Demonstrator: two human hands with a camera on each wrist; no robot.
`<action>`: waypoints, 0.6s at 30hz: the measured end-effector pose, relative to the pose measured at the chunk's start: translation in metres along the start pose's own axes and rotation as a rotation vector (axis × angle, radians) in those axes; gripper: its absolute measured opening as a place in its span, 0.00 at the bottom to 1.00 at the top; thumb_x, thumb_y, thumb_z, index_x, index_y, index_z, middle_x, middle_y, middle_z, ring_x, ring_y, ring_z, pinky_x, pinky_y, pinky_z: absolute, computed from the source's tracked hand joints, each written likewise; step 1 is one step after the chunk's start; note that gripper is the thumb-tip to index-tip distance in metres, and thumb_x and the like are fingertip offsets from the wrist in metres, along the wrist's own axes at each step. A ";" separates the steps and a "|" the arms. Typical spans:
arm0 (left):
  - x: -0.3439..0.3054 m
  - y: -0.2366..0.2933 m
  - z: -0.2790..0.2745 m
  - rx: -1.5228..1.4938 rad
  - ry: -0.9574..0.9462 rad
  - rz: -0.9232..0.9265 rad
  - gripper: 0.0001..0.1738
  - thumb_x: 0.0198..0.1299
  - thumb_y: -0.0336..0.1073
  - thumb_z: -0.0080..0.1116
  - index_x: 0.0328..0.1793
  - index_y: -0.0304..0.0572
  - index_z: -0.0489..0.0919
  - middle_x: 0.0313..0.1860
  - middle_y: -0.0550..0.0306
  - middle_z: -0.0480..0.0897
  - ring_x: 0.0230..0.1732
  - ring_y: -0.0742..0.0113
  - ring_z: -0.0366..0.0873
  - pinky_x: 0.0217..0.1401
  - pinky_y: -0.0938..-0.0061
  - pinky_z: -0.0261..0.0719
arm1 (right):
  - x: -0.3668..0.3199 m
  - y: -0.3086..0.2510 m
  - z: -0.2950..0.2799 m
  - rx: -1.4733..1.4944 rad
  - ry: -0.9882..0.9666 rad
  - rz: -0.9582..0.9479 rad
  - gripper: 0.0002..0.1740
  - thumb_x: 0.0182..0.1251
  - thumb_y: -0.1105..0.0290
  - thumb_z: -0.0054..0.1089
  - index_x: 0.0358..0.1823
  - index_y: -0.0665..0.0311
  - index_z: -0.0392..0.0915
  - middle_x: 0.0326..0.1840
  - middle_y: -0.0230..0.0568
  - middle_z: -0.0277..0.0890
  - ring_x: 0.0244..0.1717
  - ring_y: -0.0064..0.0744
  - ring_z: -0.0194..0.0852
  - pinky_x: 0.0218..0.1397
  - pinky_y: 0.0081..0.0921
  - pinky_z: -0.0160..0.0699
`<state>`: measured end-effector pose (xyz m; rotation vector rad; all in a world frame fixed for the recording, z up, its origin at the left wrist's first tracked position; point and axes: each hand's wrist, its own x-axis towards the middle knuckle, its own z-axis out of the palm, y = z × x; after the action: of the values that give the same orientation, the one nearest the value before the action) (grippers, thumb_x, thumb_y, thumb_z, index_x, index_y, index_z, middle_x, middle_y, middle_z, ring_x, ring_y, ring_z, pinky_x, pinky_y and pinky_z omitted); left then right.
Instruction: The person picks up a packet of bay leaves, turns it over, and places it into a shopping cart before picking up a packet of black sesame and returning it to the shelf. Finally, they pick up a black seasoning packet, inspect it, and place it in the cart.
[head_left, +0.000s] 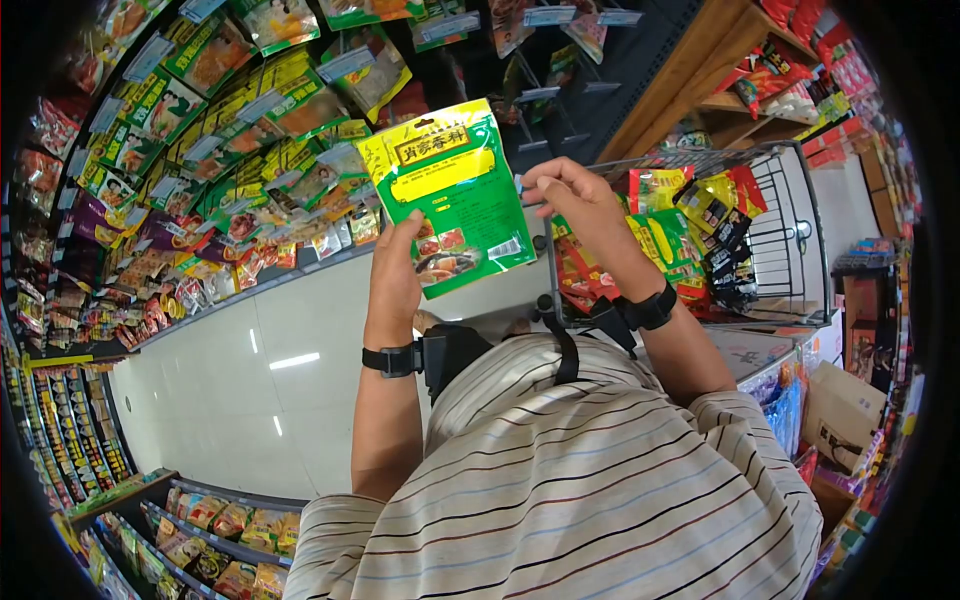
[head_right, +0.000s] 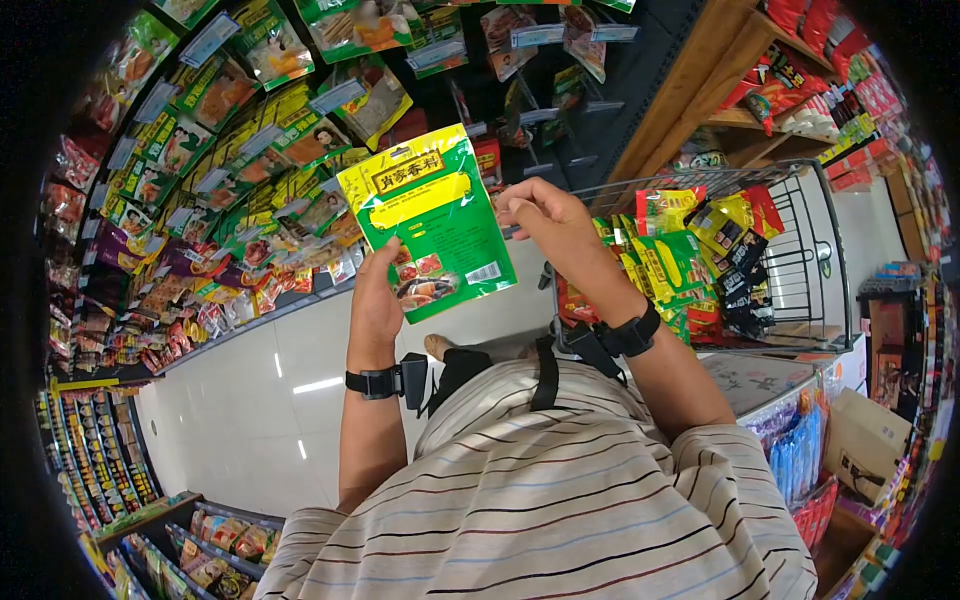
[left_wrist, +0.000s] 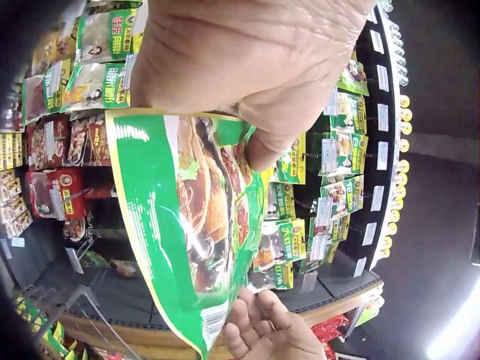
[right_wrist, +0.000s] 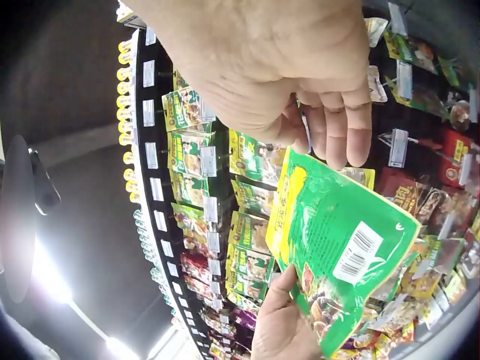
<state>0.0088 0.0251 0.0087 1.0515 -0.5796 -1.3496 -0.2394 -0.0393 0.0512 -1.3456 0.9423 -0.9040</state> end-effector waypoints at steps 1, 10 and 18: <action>0.000 -0.001 -0.001 0.023 0.008 0.014 0.15 0.70 0.41 0.56 0.51 0.36 0.80 0.48 0.57 0.84 0.47 0.70 0.82 0.53 0.74 0.79 | 0.000 -0.001 0.002 -0.003 -0.002 0.001 0.12 0.78 0.67 0.50 0.53 0.65 0.78 0.51 0.36 0.80 0.53 0.27 0.80 0.51 0.24 0.80; -0.008 0.008 0.020 0.279 -0.123 0.056 0.22 0.72 0.44 0.52 0.65 0.39 0.75 0.52 0.58 0.80 0.55 0.70 0.76 0.60 0.74 0.73 | 0.016 0.014 0.038 0.019 -0.182 0.091 0.28 0.74 0.56 0.59 0.65 0.70 0.69 0.59 0.42 0.76 0.57 0.29 0.76 0.57 0.28 0.77; -0.004 -0.011 -0.006 0.588 -0.218 0.029 0.27 0.71 0.46 0.57 0.68 0.36 0.74 0.63 0.49 0.75 0.65 0.60 0.73 0.66 0.68 0.71 | 0.035 0.044 0.056 -0.022 -0.207 0.164 0.25 0.73 0.57 0.57 0.60 0.70 0.71 0.48 0.39 0.75 0.44 0.24 0.73 0.51 0.25 0.74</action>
<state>0.0075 0.0320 -0.0027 1.3609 -1.1987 -1.3057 -0.1751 -0.0497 0.0059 -1.3312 0.8896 -0.6186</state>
